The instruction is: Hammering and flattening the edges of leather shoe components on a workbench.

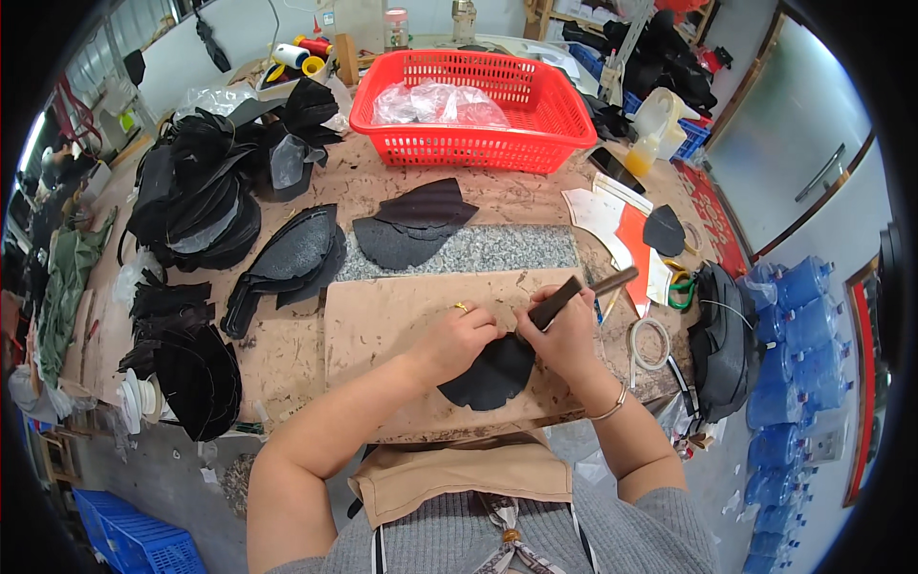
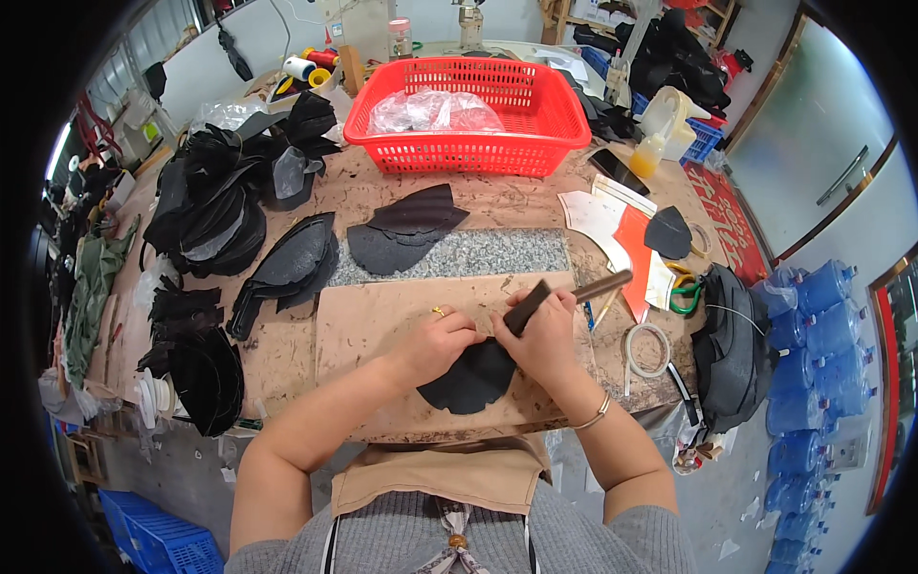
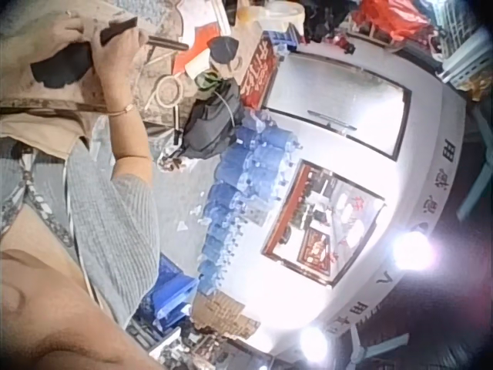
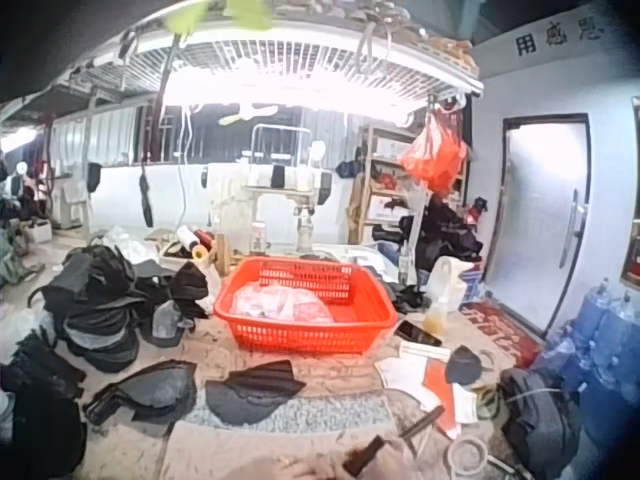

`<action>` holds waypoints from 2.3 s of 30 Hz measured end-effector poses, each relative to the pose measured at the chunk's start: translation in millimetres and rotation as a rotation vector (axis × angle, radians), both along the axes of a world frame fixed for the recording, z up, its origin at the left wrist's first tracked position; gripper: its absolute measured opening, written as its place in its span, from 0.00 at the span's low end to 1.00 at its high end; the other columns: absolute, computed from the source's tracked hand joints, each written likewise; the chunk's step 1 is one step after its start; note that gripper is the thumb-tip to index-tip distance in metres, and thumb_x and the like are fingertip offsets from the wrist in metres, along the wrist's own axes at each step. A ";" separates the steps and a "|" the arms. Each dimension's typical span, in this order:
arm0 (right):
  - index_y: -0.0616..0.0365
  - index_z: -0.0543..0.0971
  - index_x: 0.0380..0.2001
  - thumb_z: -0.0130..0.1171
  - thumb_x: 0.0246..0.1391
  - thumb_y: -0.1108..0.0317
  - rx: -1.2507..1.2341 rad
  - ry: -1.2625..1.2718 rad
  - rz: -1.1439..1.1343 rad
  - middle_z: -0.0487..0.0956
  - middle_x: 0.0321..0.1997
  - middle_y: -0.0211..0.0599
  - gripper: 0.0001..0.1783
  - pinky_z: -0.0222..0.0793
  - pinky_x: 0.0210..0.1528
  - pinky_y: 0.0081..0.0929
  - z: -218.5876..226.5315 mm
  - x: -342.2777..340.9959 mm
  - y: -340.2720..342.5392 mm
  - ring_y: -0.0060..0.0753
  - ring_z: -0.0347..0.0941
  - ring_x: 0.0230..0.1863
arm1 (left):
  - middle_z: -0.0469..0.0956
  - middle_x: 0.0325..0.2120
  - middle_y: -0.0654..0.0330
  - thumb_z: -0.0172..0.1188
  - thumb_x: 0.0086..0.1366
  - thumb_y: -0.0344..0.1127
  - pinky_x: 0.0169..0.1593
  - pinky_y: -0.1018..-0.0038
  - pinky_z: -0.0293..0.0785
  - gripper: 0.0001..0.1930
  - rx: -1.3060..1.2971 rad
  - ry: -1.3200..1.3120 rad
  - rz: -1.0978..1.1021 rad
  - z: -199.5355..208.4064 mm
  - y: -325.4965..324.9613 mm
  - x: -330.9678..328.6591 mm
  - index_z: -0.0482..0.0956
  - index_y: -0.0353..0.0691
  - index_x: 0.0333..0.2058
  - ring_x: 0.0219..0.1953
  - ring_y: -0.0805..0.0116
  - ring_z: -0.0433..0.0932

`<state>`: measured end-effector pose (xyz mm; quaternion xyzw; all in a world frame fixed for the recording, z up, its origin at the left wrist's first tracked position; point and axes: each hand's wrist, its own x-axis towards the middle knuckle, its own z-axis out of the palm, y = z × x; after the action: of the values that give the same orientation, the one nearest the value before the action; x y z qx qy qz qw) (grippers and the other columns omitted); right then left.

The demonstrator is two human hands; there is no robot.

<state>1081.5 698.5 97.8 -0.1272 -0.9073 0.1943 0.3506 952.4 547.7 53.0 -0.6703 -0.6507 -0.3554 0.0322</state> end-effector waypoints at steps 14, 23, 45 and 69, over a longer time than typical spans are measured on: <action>0.53 0.75 0.26 0.71 0.38 0.68 0.118 0.128 0.002 0.77 0.22 0.26 0.14 0.58 0.45 0.35 0.5 -6.0 -11.7 0.36 0.72 0.28 | 0.75 0.33 0.58 0.59 0.52 0.23 0.45 0.68 0.73 0.10 0.031 -0.051 0.057 -5.4 -4.2 5.0 0.81 0.38 0.35 0.39 0.58 0.74; 0.53 0.75 0.27 0.71 0.38 0.68 -0.006 0.126 0.064 0.76 0.21 0.25 0.14 0.57 0.45 0.35 -0.3 -10.8 -8.4 0.34 0.73 0.27 | 0.74 0.33 0.58 0.57 0.55 0.26 0.43 0.68 0.72 0.08 0.031 0.086 0.090 -4.0 -16.9 6.6 0.80 0.38 0.35 0.39 0.58 0.74; 0.54 0.74 0.26 0.70 0.38 0.68 -0.002 0.065 0.091 0.77 0.27 0.29 0.13 0.57 0.46 0.35 -2.3 -17.0 -12.5 0.36 0.73 0.31 | 0.74 0.37 0.57 0.55 0.52 0.25 0.46 0.66 0.72 0.15 -0.058 0.134 0.118 1.0 -30.2 8.0 0.80 0.37 0.41 0.41 0.57 0.73; 0.54 0.75 0.28 0.71 0.38 0.67 -0.011 0.078 0.118 0.77 0.27 0.30 0.14 0.57 0.47 0.34 -1.8 -24.4 -16.4 0.36 0.73 0.31 | 0.72 0.35 0.59 0.53 0.55 0.29 0.46 0.67 0.70 0.12 -0.031 0.164 0.204 2.7 -39.6 14.2 0.76 0.39 0.39 0.42 0.60 0.72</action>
<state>1057.1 682.0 96.1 -0.0677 -0.8977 0.2244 0.3731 966.6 508.1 55.7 -0.6279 -0.7160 -0.2842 0.1111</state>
